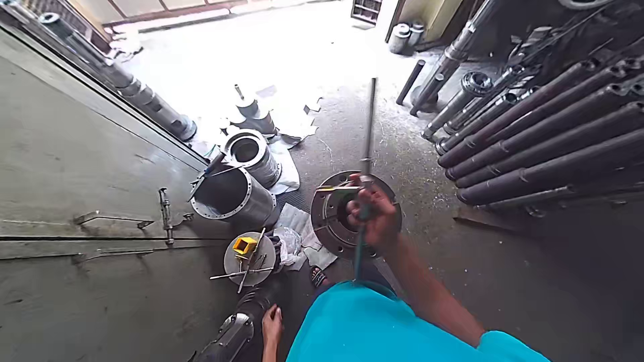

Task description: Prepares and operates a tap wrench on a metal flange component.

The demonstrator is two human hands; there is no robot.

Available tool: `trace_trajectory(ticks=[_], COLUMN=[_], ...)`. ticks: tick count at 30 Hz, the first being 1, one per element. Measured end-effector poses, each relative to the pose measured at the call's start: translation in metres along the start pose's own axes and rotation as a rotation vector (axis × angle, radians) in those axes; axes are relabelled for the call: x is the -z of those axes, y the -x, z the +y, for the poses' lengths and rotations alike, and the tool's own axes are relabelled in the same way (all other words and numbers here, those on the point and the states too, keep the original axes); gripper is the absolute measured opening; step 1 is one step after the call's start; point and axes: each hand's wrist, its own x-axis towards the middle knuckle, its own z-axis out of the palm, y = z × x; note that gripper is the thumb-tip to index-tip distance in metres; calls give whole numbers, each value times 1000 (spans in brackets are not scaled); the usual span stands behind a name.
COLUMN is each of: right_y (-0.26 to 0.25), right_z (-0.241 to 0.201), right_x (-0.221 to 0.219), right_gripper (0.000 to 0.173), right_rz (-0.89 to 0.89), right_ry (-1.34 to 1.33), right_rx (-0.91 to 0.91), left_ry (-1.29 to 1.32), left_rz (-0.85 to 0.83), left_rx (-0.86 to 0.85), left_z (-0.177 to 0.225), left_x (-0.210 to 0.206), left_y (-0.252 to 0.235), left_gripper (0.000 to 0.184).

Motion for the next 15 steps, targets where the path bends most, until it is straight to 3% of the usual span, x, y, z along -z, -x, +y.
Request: trace_trajectory(ticks=[3,7,10,15], right_y=[25,69,96,105], right_z=[-39,-58,-49,-31], right_x=[74,142,163,171], right_gripper=[37,38,34,41], right_rz=[122,382,535,540], right_ry=[163,297,399,608], right_rx=[104,54,-19,-144], left_ry=[-21,6,28,37], left_rz=[-13,29,76,131], left_rx=[-197,-556,-823,-1187], left_z=[89,190,250,314], left_x=[11,5,-11,-45], left_y=[-13,4,34,90], left_gripper=[38,38,36,31])
